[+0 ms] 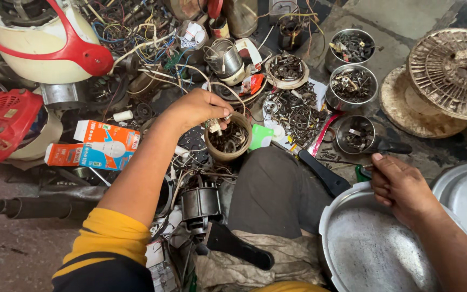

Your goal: The person repairs a pressure cooker by using a screwdriver to remove and replace components from the lid and body, and handling small parts from a container.

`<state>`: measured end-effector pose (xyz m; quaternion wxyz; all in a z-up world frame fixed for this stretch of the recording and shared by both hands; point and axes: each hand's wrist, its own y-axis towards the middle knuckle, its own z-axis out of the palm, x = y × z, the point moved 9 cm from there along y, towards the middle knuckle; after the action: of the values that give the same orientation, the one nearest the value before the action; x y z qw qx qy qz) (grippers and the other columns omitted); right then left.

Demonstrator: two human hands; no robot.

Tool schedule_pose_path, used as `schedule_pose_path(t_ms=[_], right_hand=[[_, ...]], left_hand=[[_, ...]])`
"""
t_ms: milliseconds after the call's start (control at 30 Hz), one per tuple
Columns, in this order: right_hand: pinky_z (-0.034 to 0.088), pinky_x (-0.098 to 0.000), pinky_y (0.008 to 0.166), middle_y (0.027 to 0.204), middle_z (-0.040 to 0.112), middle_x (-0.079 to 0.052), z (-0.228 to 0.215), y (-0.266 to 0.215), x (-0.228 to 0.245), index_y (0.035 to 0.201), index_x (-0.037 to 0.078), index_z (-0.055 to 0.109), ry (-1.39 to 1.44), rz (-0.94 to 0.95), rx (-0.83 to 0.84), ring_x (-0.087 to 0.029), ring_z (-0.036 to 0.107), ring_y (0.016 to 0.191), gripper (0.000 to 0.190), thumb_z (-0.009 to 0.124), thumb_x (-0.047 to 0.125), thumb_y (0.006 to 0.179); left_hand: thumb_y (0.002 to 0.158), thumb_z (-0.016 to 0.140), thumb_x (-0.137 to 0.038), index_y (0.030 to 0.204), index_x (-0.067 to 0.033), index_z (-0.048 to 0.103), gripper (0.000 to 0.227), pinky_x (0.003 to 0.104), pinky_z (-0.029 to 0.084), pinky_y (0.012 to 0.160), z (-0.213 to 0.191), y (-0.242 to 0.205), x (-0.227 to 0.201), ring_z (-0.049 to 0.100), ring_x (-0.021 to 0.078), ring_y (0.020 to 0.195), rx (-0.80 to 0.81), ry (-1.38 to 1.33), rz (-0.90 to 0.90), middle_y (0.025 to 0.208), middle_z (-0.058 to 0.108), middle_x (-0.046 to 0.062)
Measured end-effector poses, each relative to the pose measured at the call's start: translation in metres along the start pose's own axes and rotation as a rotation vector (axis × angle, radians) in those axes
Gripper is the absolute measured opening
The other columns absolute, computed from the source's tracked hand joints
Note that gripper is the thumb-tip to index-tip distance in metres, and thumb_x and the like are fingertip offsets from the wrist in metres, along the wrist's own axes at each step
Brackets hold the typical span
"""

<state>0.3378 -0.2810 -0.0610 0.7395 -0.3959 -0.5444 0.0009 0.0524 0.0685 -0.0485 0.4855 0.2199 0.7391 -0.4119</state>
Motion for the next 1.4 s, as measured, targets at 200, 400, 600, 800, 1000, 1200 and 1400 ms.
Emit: schedule_pose_path(t_ms=[200, 400, 600, 800, 1000, 1200, 1400], right_hand=[[0.023, -0.029, 0.043, 0.06, 0.029, 0.004, -0.001, 0.001, -0.001, 0.082, 0.015, 0.042, -0.019, 0.015, -0.013, -0.009, 0.024, 0.049, 0.031, 0.052, 0.033, 0.105], [0.024, -0.0289, 0.043, 0.06, 0.03, 0.004, -0.001, 0.0, 0.0, 0.083, 0.014, 0.043, -0.024, 0.014, -0.011, -0.01, 0.025, 0.05, 0.03, 0.052, 0.033, 0.105], [0.024, -0.0287, 0.043, 0.06, 0.03, 0.004, 0.0, 0.0, 0.0, 0.082, 0.014, 0.042, -0.013, 0.02, -0.01, -0.01, 0.024, 0.049, 0.031, 0.052, 0.032, 0.106], [0.024, -0.0293, 0.043, 0.06, 0.029, 0.004, -0.001, 0.002, 0.0, 0.081, 0.014, 0.04, -0.016, -0.004, 0.013, -0.01, 0.024, 0.049, 0.032, 0.05, 0.031, 0.106], [0.023, -0.0295, 0.043, 0.06, 0.028, 0.004, -0.001, 0.002, -0.001, 0.081, 0.014, 0.04, -0.018, -0.005, 0.02, -0.01, 0.023, 0.049, 0.033, 0.049, 0.031, 0.107], [0.023, -0.029, 0.043, 0.06, 0.028, 0.004, -0.002, 0.005, -0.005, 0.082, 0.014, 0.042, -0.019, 0.025, 0.0, -0.01, 0.024, 0.05, 0.03, 0.049, 0.032, 0.106], [0.024, -0.0285, 0.041, 0.061, 0.033, 0.002, -0.003, 0.003, -0.001, 0.082, 0.012, 0.043, -0.003, -0.023, 0.02, -0.01, 0.026, 0.049, 0.033, 0.053, 0.031, 0.106]], left_hand=[[0.09, 0.069, -0.007, 0.114, 0.0037, 0.074, 0.026, 0.03, 0.058, 0.078, 0.006, -0.006, -0.006, 0.075, 0.0183, 0.083, -0.046, 0.066, 0.043, 0.098, 0.078, 0.012], [0.098, 0.052, -0.015, 0.138, -0.0082, 0.06, 0.041, 0.038, 0.058, 0.092, 0.013, -0.017, -0.001, 0.07, 0.0261, 0.109, 0.026, 0.044, -0.178, 0.129, 0.07, 0.014], [0.096, 0.043, -0.006, 0.138, -0.0082, 0.058, 0.044, 0.039, 0.059, 0.09, 0.01, -0.026, -0.022, 0.072, 0.0247, 0.106, -0.005, 0.055, -0.074, 0.124, 0.071, 0.016], [0.093, 0.062, -0.009, 0.108, -0.0044, 0.071, 0.018, 0.037, 0.058, 0.084, -0.026, -0.068, -0.058, 0.074, 0.0251, 0.093, -0.413, 0.55, 0.27, 0.107, 0.077, 0.015], [0.081, 0.072, -0.01, 0.091, -0.0093, 0.076, 0.011, 0.046, 0.052, 0.087, -0.001, -0.093, -0.064, 0.066, 0.0363, 0.102, -0.534, 0.879, 0.327, 0.107, 0.071, 0.019], [0.08, 0.068, -0.013, 0.085, -0.0106, 0.079, 0.012, 0.043, 0.054, 0.082, 0.06, -0.073, -0.064, 0.068, 0.0289, 0.105, -0.572, 1.496, 0.388, 0.106, 0.072, 0.012], [0.09, 0.064, -0.014, 0.093, -0.0145, 0.079, 0.015, 0.041, 0.058, 0.073, 0.087, -0.017, -0.013, 0.075, 0.0268, 0.094, -0.198, 1.621, 0.154, 0.1, 0.078, 0.008]])
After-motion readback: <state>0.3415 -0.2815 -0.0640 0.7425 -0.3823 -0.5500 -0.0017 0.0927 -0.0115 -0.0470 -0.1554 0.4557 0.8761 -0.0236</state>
